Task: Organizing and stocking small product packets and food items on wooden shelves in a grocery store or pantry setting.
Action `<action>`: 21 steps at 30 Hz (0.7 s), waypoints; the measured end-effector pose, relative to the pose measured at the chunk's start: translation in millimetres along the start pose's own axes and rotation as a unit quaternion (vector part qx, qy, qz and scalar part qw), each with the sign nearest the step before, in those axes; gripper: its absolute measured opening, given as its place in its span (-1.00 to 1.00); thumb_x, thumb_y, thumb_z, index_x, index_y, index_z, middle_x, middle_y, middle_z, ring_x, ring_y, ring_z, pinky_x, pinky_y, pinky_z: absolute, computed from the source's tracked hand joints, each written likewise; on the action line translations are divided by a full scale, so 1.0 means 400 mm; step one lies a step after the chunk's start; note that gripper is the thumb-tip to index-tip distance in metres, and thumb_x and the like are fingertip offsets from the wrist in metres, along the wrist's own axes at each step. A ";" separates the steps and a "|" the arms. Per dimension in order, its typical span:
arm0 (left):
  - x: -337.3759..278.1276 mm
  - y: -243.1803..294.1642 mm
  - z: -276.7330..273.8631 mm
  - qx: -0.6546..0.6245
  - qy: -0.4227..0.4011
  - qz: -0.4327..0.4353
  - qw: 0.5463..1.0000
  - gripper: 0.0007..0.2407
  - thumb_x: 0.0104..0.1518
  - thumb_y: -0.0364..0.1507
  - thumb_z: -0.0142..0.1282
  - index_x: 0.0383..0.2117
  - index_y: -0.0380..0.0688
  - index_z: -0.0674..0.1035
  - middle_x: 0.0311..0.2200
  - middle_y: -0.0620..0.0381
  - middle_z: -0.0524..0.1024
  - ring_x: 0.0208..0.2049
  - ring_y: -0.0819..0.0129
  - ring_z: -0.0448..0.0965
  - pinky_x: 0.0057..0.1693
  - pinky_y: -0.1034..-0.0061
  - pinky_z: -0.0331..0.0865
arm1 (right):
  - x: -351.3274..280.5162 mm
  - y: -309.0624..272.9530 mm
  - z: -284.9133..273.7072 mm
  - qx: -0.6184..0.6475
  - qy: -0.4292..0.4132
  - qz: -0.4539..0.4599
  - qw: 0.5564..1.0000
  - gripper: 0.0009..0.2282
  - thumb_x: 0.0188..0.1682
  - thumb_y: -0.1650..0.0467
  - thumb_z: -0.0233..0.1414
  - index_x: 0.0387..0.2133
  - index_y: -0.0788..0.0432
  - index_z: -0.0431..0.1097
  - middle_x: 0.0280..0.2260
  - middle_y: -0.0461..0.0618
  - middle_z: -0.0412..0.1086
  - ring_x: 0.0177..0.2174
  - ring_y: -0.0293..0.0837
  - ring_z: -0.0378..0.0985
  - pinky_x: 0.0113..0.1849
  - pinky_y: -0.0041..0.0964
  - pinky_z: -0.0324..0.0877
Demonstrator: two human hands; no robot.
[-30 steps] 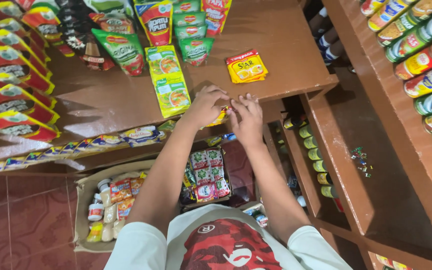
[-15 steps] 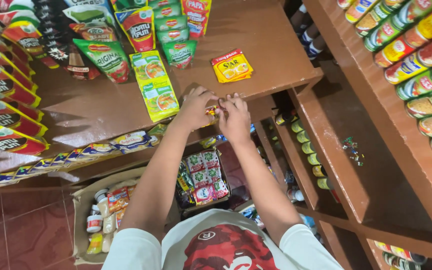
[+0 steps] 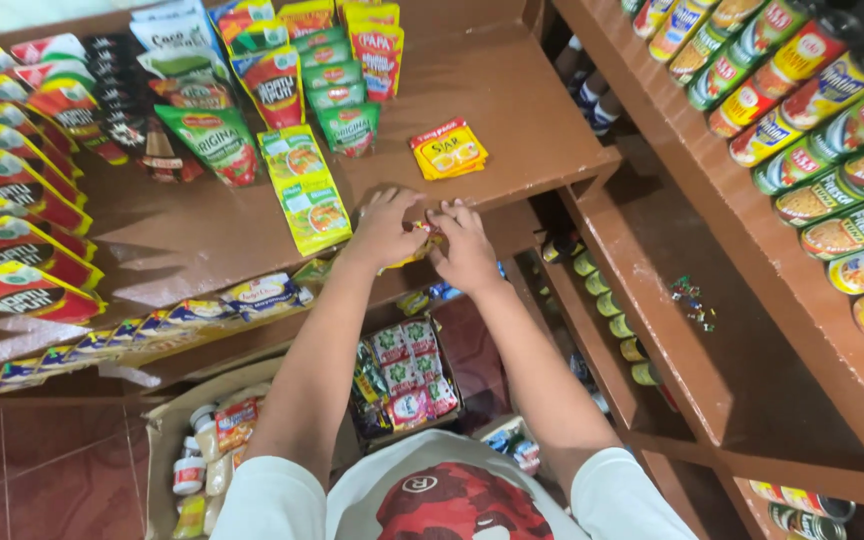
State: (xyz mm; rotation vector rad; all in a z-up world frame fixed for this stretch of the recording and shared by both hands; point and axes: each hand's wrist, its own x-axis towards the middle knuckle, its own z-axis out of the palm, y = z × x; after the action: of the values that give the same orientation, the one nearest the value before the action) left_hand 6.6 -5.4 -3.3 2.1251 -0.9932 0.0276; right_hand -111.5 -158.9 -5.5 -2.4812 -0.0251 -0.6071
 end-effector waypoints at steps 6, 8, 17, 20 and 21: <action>0.126 -0.095 0.094 -0.062 0.054 -0.138 0.987 -0.66 0.13 -0.22 0.15 -0.06 -0.17 0.54 -0.15 -0.12 0.61 -0.06 -0.07 0.60 0.08 0.13 0.45 | 0.096 0.035 -0.077 0.172 -0.072 0.204 0.961 -0.63 -0.09 0.32 0.18 0.00 0.11 0.42 -0.11 0.09 0.53 -0.03 0.03 0.61 0.05 -0.12 0.46; 0.153 -0.037 0.066 -0.041 0.064 -0.179 0.981 -0.66 0.15 -0.19 0.10 -0.05 -0.12 0.54 -0.14 -0.11 0.62 -0.05 -0.06 0.61 0.07 0.12 0.45 | 0.142 0.135 -0.048 0.182 -0.028 0.220 0.958 -0.61 -0.10 0.28 0.16 0.00 0.13 0.39 -0.12 0.12 0.52 -0.08 0.08 0.62 0.01 -0.10 0.49; 0.204 0.078 0.053 0.103 0.105 -0.317 0.937 -0.58 0.14 0.03 0.01 -0.08 0.07 0.58 -0.17 -0.04 0.64 -0.11 0.00 0.64 0.00 0.10 0.46 | 0.291 0.400 0.036 -0.030 0.058 0.195 0.979 -0.43 -0.09 0.04 0.17 0.07 0.16 0.38 0.08 0.33 0.25 0.11 0.29 0.22 0.12 0.15 0.15; 0.205 0.091 0.043 0.112 0.105 -0.336 0.929 -0.61 0.10 0.04 0.06 -0.15 0.09 0.61 -0.23 -0.01 0.65 -0.15 0.02 0.65 -0.03 0.12 0.48 | 0.309 0.366 0.030 -0.042 0.031 0.223 0.973 -0.46 -0.15 0.02 0.21 -0.02 0.11 0.45 0.07 0.26 0.28 0.13 0.22 0.23 0.15 0.13 0.12; 0.199 0.097 0.045 0.113 0.109 -0.344 0.926 -0.62 0.08 0.03 0.09 -0.18 0.10 0.63 -0.26 0.01 0.66 -0.17 0.02 0.66 -0.05 0.12 0.49 | 0.306 0.345 0.021 -0.046 0.022 0.243 0.969 -0.48 -0.18 0.02 0.24 -0.07 0.08 0.49 0.06 0.21 0.30 0.12 0.18 0.26 0.15 0.11 0.14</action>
State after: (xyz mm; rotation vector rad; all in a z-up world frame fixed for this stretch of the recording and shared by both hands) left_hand 31.5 -83.7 34.5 2.5088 -0.0806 0.0321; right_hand 22.2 -283.0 -33.0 -2.4265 0.6231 -0.4558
